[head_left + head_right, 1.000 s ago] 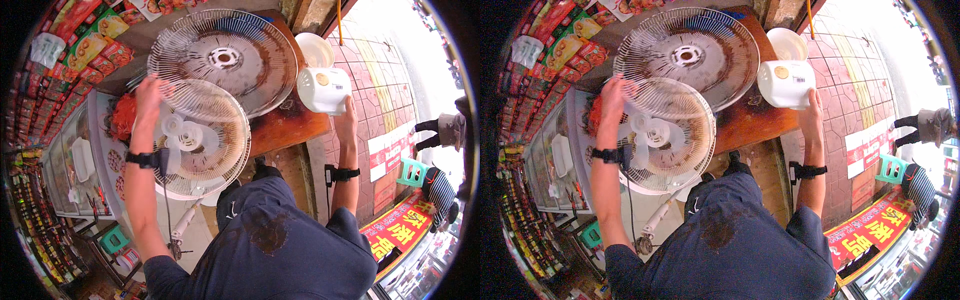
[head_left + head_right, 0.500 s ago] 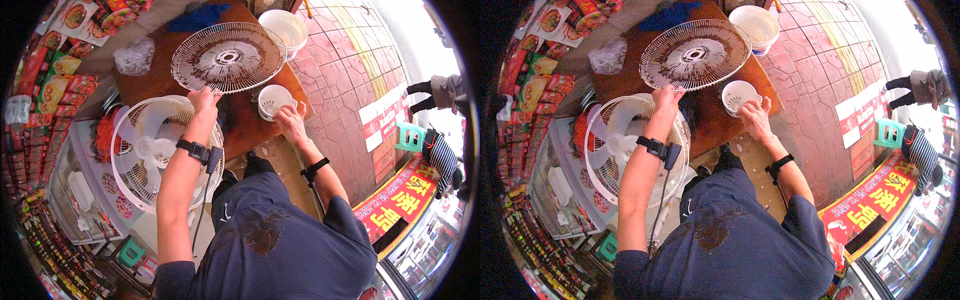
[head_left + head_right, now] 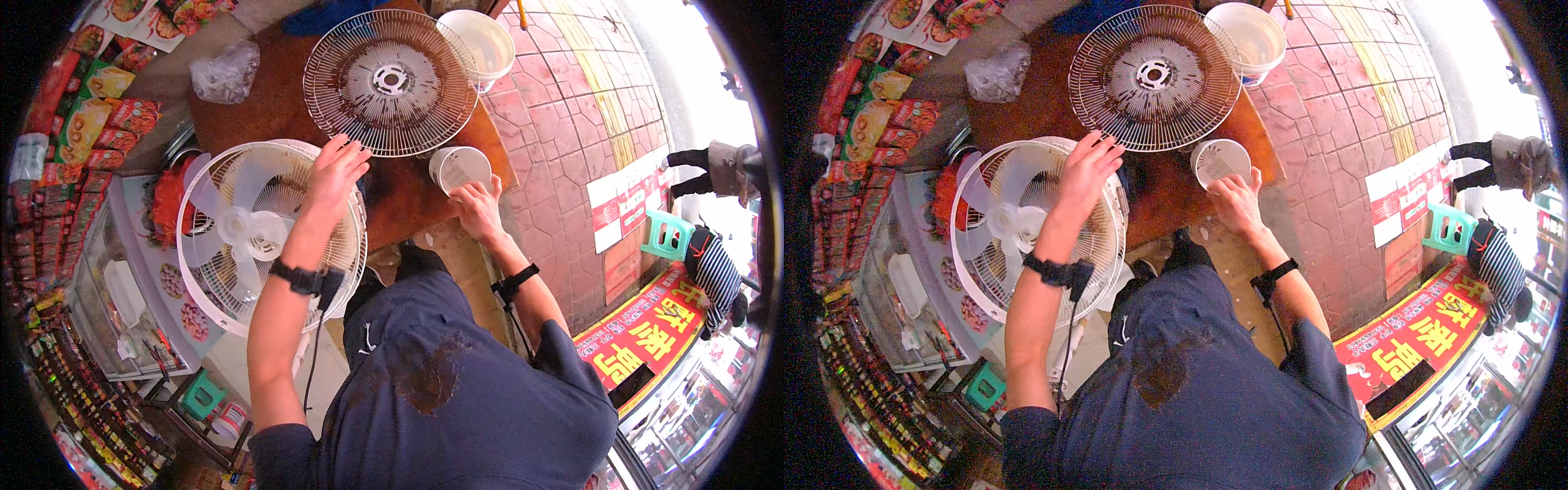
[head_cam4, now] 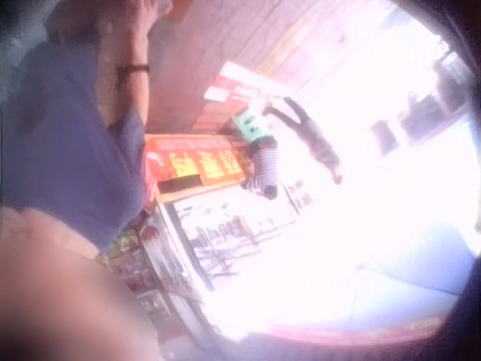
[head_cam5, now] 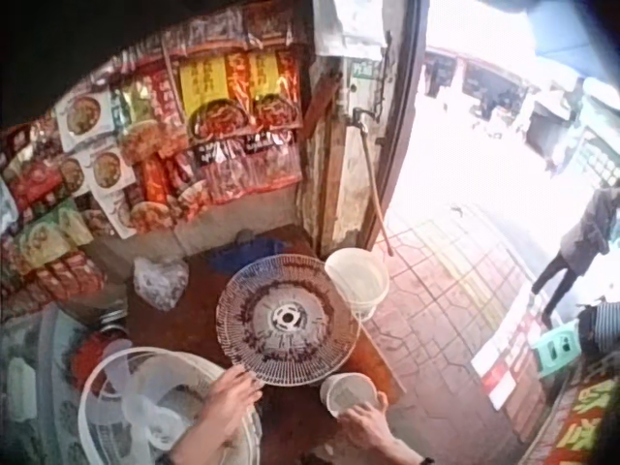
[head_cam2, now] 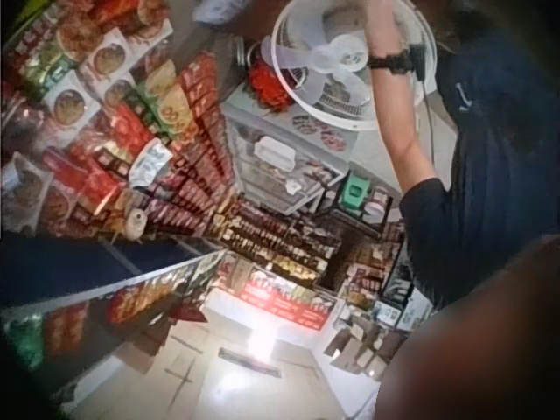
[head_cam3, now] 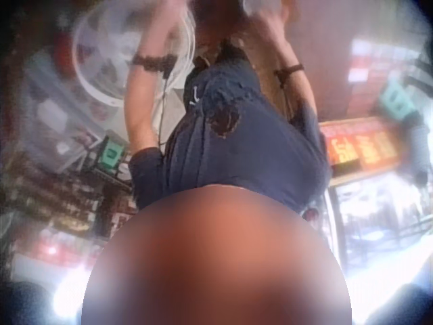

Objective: The person assembles a pedestal fan by attaching the motor housing to the stand, inserting the fan blade, and securing the front grille. They use a screwdriver to tighten screws and a cloth to wipe the motor housing before final assembly.

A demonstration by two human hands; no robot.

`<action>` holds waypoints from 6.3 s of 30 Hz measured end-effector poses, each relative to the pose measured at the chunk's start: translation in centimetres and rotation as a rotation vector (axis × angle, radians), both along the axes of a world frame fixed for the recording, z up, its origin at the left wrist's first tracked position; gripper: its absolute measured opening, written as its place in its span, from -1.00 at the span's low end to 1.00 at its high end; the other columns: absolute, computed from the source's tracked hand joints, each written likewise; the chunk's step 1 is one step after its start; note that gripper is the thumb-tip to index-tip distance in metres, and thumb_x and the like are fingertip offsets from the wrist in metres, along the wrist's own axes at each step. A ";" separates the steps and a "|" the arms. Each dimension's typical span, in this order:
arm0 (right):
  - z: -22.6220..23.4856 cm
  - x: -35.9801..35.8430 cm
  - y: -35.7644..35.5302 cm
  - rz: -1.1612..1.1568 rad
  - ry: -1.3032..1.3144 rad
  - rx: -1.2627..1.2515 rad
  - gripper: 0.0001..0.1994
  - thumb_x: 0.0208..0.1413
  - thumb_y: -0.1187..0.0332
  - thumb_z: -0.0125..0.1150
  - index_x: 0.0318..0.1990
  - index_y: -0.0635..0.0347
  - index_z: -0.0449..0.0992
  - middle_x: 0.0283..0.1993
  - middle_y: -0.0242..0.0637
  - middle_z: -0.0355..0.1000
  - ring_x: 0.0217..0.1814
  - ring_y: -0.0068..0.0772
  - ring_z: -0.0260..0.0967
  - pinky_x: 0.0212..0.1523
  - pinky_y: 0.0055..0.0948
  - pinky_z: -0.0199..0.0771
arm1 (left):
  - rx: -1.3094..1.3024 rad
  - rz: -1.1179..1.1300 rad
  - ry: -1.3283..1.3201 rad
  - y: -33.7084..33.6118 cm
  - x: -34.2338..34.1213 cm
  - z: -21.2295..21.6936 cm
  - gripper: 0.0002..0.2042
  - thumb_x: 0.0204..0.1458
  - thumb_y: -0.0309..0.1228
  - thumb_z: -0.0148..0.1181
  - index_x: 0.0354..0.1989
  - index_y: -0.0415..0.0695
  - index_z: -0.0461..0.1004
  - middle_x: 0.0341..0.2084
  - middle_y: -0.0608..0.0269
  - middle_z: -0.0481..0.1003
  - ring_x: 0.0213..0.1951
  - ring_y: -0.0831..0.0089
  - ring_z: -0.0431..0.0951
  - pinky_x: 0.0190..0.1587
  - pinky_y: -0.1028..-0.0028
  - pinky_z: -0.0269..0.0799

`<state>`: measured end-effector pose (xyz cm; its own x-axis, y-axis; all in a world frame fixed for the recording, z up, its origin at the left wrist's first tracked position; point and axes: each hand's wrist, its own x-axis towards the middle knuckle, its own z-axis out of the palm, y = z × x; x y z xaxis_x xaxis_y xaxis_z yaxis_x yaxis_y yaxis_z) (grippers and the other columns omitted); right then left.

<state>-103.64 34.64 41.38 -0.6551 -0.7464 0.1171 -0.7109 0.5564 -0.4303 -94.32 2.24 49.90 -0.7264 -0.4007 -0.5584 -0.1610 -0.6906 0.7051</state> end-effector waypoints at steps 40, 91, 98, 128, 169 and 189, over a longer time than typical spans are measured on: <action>8.9 6.7 -17.6 0.337 -0.660 -0.404 -0.73 0.16 0.52 0.31 0.02 0.24 0.56 0.03 -0.07 0.46 0.02 -0.06 0.49 0.06 -0.24 0.52 | -1.400 -0.237 -0.920 -6.7 28.0 -0.1 -0.06 -0.08 -0.29 0.49 0.50 -0.20 0.09 0.17 -0.19 0.41 0.19 -0.14 0.44 0.27 0.05 0.36; 1.3 -7.1 -17.1 0.027 -0.474 -0.411 -0.46 0.19 0.44 0.38 0.33 0.24 0.41 0.19 -0.15 0.48 0.09 -0.39 0.49 -0.04 -0.43 0.54 | -1.494 -0.059 -0.868 -7.7 26.4 -4.5 -0.23 -0.03 -0.06 0.46 0.31 -0.22 0.36 0.31 -0.09 0.30 0.33 -0.08 0.26 0.37 -0.04 0.18; 10.3 7.8 -20.1 0.469 -0.610 -0.340 -0.63 0.10 0.56 0.38 0.09 0.22 0.55 0.13 -0.20 0.45 -0.04 -0.41 0.50 -0.09 -0.44 0.54 | -1.478 -0.274 -0.936 -9.3 23.0 -3.7 0.05 -0.20 0.01 0.55 0.49 -0.09 0.12 0.32 -0.10 0.25 0.36 -0.17 0.16 0.41 -0.20 -0.02; 5.8 6.4 -22.6 0.306 -0.195 -0.161 -0.31 -0.04 0.70 0.12 0.32 -0.01 0.31 0.17 0.06 0.22 0.02 0.29 0.43 -0.09 0.03 0.60 | -1.359 -0.053 -0.786 -2.8 27.2 -2.6 -0.47 -0.02 -0.28 0.47 0.08 -0.24 0.43 0.04 -0.06 0.47 0.08 -0.06 0.50 0.11 0.08 0.47; 8.0 4.7 -24.1 0.348 -0.474 -0.383 -0.25 0.09 0.64 0.24 0.49 0.02 0.27 -0.18 -0.11 0.36 -0.27 -0.21 0.28 -0.19 -0.27 0.44 | -0.453 0.750 -0.088 -1.1 31.9 11.2 -0.59 0.29 -0.50 0.16 0.30 -0.29 0.34 0.15 0.10 0.47 0.15 0.37 0.48 0.20 0.33 0.40; -1.3 -14.1 -12.4 -0.445 -0.580 -0.282 -0.19 0.05 0.39 0.37 0.47 0.39 0.17 -0.05 0.02 0.56 -0.22 -0.29 0.57 -0.13 -0.27 0.62 | -0.359 0.510 0.094 2.2 27.0 12.3 -0.54 0.30 -0.51 0.13 0.36 -0.25 0.29 0.22 0.14 0.46 0.21 0.33 0.49 0.26 0.27 0.43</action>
<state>-117.70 22.25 40.09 -0.9002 -0.3921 -0.1892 -0.0649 0.5506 -0.8323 -67.37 4.41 62.15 -0.4339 -0.8604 -0.2672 0.2004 -0.3813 0.9025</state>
